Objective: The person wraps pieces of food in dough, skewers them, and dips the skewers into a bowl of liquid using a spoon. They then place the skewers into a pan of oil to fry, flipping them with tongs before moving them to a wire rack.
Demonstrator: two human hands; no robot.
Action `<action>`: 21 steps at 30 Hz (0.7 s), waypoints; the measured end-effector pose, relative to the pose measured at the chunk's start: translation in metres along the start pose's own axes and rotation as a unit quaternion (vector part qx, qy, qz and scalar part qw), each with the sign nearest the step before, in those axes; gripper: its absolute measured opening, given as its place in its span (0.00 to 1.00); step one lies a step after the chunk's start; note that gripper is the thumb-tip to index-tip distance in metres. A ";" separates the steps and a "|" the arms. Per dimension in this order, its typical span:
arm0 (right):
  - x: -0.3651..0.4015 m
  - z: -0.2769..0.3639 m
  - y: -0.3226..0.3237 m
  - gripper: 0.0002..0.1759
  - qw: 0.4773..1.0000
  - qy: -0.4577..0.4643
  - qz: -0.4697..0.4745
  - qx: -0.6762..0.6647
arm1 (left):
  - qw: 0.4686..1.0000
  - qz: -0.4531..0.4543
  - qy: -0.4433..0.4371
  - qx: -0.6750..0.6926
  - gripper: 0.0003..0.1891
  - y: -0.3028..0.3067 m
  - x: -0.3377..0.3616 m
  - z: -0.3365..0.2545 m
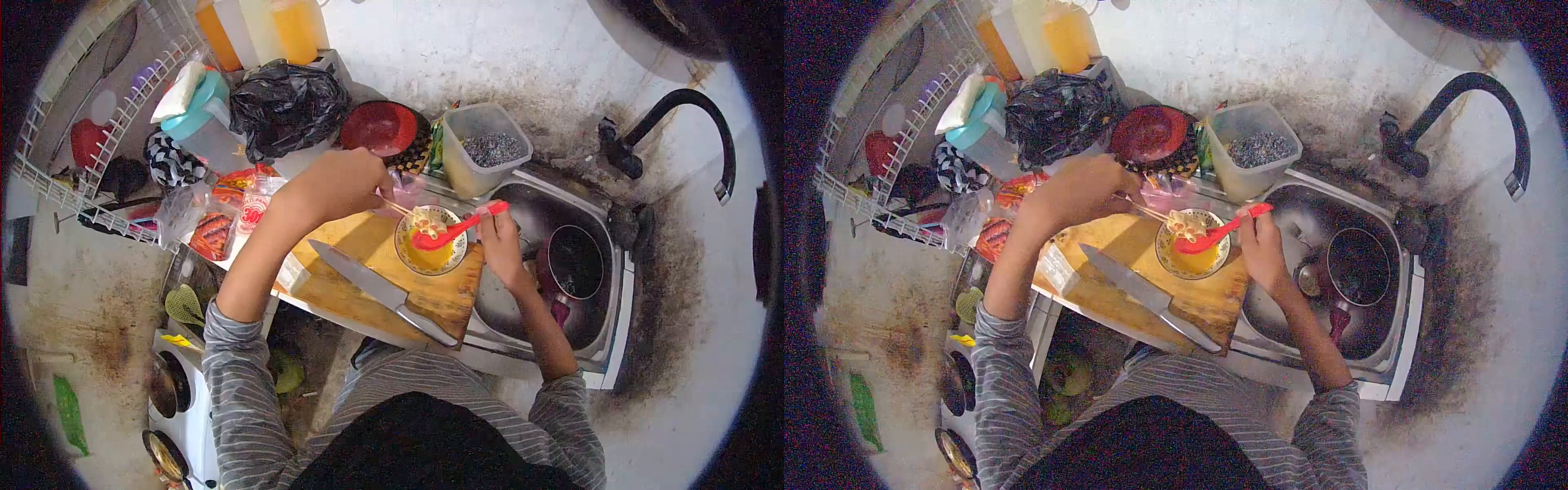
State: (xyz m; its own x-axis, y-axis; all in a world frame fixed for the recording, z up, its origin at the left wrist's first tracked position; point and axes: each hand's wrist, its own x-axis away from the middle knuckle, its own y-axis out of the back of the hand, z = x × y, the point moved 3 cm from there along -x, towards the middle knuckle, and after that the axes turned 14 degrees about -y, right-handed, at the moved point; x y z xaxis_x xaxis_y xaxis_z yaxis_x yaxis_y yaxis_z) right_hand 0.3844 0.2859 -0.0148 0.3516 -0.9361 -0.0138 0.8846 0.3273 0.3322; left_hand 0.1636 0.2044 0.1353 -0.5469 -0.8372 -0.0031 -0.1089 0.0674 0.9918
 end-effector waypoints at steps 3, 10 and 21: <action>0.001 0.005 -0.002 0.09 0.999 -0.032 0.011 -0.015 | 1.000 0.003 0.011 0.009 0.08 0.008 0.002 -0.001; 0.020 0.042 0.008 0.07 0.972 0.188 -0.024 0.141 | 0.999 -0.036 -0.021 -0.028 0.09 0.029 0.002 -0.006; 0.022 0.034 0.019 0.06 0.986 0.107 -0.081 0.097 | 1.000 0.013 0.009 0.022 0.10 0.024 0.002 -0.008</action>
State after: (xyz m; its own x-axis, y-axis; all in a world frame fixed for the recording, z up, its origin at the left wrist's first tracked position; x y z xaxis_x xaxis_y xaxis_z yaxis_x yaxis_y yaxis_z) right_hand 0.3984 0.2670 0.0227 0.2857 -0.9183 -0.2742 0.8666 0.1254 0.4831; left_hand 0.1660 0.2002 0.1604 -0.5341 -0.8450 0.0247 -0.1326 0.1126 0.9848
